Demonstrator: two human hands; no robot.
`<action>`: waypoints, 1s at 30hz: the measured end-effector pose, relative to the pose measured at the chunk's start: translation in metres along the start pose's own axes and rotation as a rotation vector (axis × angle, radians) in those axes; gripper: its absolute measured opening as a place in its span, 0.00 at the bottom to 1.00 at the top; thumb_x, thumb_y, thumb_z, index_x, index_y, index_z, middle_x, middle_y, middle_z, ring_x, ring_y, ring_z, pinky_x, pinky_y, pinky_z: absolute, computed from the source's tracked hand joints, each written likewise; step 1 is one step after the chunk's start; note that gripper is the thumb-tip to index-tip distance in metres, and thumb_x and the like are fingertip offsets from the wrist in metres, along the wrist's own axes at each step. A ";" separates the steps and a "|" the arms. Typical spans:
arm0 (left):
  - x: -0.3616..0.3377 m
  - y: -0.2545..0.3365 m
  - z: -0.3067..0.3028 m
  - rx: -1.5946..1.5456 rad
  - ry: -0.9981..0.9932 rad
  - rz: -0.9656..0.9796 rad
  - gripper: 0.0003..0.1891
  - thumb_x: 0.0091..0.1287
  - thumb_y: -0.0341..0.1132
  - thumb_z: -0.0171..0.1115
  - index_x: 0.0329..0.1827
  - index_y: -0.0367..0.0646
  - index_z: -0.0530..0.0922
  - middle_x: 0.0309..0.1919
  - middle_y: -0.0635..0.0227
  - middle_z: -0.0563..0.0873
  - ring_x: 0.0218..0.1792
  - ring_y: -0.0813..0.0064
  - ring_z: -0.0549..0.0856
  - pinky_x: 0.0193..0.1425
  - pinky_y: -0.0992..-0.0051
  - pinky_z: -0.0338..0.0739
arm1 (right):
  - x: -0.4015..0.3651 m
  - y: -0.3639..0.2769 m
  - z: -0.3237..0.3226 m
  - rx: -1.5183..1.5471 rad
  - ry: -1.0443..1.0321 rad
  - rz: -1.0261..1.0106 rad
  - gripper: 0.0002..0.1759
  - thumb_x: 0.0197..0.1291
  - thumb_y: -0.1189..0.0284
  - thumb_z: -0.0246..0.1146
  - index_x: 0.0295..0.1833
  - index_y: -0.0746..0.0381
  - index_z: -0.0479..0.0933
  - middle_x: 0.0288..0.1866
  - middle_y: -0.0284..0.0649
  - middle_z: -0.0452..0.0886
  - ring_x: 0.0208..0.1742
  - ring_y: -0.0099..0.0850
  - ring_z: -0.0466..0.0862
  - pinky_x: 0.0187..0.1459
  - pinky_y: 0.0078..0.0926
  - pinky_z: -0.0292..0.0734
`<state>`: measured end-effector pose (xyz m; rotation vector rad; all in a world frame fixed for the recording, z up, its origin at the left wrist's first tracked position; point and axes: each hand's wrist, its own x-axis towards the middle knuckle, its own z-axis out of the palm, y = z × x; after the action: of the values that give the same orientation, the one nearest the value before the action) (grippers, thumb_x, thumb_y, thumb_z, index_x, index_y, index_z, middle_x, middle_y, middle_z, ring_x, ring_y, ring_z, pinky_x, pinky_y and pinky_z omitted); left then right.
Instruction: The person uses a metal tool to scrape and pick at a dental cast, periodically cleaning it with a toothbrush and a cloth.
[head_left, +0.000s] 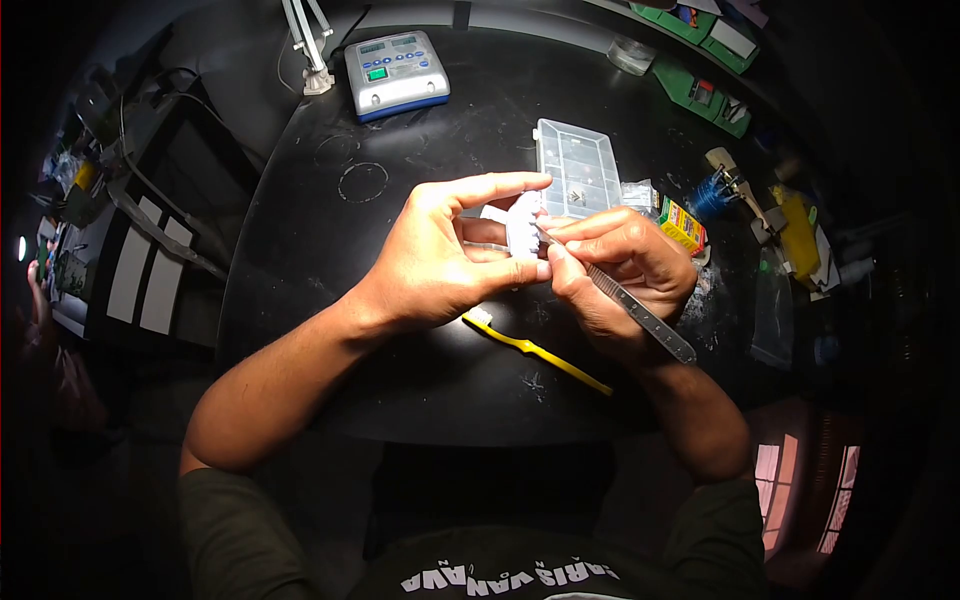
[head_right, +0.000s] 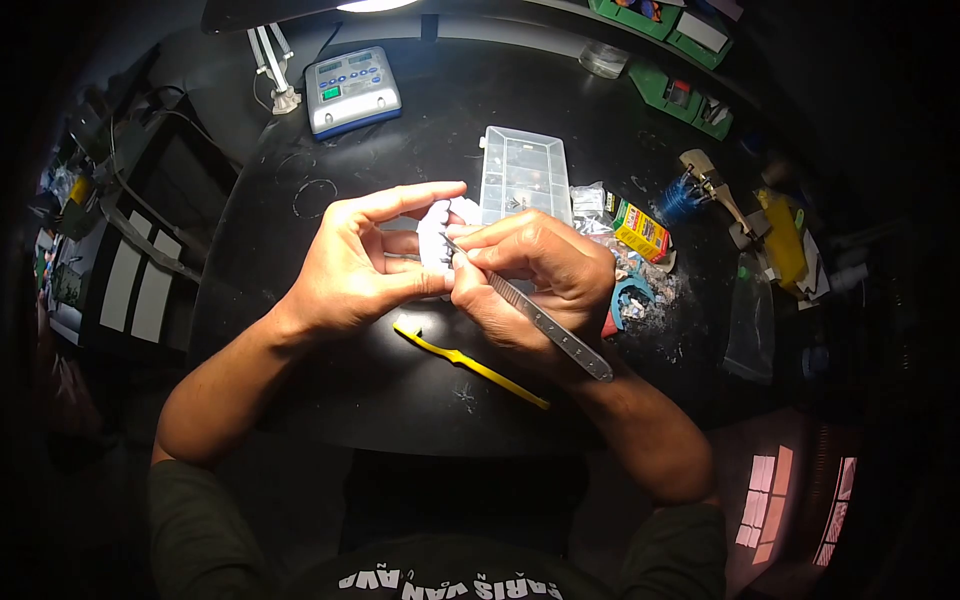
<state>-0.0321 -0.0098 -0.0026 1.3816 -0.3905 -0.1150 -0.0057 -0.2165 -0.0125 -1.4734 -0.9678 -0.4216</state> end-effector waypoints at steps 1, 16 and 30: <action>0.000 0.000 0.001 -0.005 -0.001 0.008 0.35 0.63 0.19 0.77 0.75 0.33 0.74 0.62 0.52 0.85 0.58 0.64 0.90 0.64 0.68 0.89 | 0.000 0.000 0.002 0.031 0.030 0.007 0.07 0.57 0.86 0.73 0.37 0.70 0.80 0.40 0.50 0.89 0.43 0.33 0.92 0.49 0.30 0.89; -0.001 -0.003 0.002 -0.006 0.028 0.042 0.35 0.60 0.18 0.78 0.73 0.34 0.76 0.61 0.53 0.85 0.57 0.65 0.90 0.63 0.68 0.89 | -0.002 -0.004 0.002 0.023 0.031 0.046 0.07 0.57 0.87 0.72 0.37 0.70 0.80 0.41 0.52 0.89 0.45 0.35 0.93 0.50 0.32 0.89; -0.001 0.000 0.001 0.037 0.022 0.021 0.36 0.61 0.18 0.79 0.74 0.34 0.75 0.62 0.52 0.85 0.58 0.65 0.90 0.63 0.70 0.89 | 0.001 -0.010 0.002 0.038 0.023 0.051 0.08 0.58 0.89 0.71 0.38 0.70 0.80 0.41 0.52 0.88 0.48 0.36 0.93 0.55 0.35 0.90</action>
<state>-0.0331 -0.0110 -0.0024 1.4133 -0.3904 -0.0758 -0.0136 -0.2154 -0.0056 -1.4529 -0.9136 -0.3804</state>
